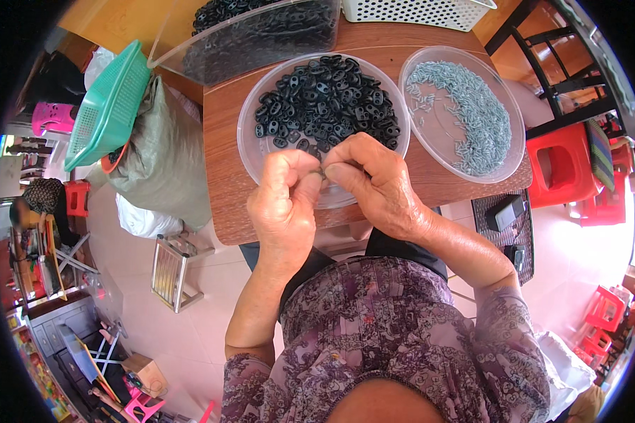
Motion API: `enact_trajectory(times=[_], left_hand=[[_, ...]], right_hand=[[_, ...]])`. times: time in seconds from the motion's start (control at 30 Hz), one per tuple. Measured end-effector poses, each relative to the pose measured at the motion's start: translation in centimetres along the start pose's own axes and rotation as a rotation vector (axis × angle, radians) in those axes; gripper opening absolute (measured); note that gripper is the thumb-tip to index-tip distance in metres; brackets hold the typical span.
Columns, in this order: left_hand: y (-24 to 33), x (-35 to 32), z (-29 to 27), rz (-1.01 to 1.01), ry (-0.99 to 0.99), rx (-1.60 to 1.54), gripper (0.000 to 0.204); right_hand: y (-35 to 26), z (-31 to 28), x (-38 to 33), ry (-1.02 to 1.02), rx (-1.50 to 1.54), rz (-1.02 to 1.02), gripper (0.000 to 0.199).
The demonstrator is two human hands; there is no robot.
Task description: The person assembles small rubber or plastic grommets with metal rings by hand.
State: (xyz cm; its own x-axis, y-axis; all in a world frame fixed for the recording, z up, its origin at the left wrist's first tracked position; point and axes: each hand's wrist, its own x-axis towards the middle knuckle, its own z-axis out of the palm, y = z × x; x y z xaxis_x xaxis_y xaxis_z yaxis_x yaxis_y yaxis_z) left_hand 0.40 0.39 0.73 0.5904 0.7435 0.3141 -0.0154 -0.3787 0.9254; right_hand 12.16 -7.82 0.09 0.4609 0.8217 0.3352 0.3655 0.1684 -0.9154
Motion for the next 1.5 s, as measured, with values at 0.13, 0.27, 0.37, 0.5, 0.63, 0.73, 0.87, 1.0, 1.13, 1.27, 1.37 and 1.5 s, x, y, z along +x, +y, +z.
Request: enact_trajectory(times=[0.13,0.27,0.37,0.5,0.63,0.73,0.87,1.0,1.13,1.27,1.37,1.5], left_hand=[[0.3,-0.1,0.4,0.03,-0.025,0.1,0.021],[-0.4,-0.4,0.5,0.115,-0.038,0.166,0.015],[-0.4,-0.2,0.5,0.124,0.015,0.182,0.021],[-0.3,0.5,0.2,0.068,0.052,0.052,0.02],[0.3,1.2,-1.1,-0.096,0.039,-0.209,0.024],[0.1,1.1,-2.0,-0.156,0.096,-0.252,0.017],[-0.3,0.6,-2.4,-0.177,0.105,-0.259,0.017],[-0.5,0.3,-2.7,-0.205,0.106,-0.286,0.017],[-0.4,0.2,-2.6,-0.237,0.113,-0.322,0.017],[-0.3,-0.1,-2.9,-0.26,0.124,-0.316,0.017],[-0.6,-0.1,-3.1,-0.245,0.128,-0.324,0.017],[-0.8,0.0,-3.5,-0.232,0.128,-0.331,0.017]], right_hand=[[0.5,0.3,-0.1,0.024,-0.09,-0.112,0.003],[0.9,1.2,-0.1,0.055,-0.166,-0.205,0.003],[1.4,1.3,0.1,0.041,-0.234,-0.251,0.004],[1.1,0.6,1.4,-0.064,-0.39,-0.386,0.006],[0.7,-0.6,2.8,-0.041,-0.167,-0.214,0.01],[3.1,-1.1,3.3,-0.199,-0.385,-0.345,0.014],[3.4,0.0,3.4,-0.39,-0.607,-0.431,0.01],[2.9,0.4,4.2,-0.562,-0.671,-0.48,0.006],[3.0,0.4,4.5,-0.651,-0.709,-0.525,0.016],[3.7,0.6,4.1,-0.641,-0.72,-0.487,0.013],[4.3,0.0,4.3,-0.516,-0.706,-0.494,0.013],[3.7,0.0,5.6,-0.318,-0.722,-0.506,0.012]])
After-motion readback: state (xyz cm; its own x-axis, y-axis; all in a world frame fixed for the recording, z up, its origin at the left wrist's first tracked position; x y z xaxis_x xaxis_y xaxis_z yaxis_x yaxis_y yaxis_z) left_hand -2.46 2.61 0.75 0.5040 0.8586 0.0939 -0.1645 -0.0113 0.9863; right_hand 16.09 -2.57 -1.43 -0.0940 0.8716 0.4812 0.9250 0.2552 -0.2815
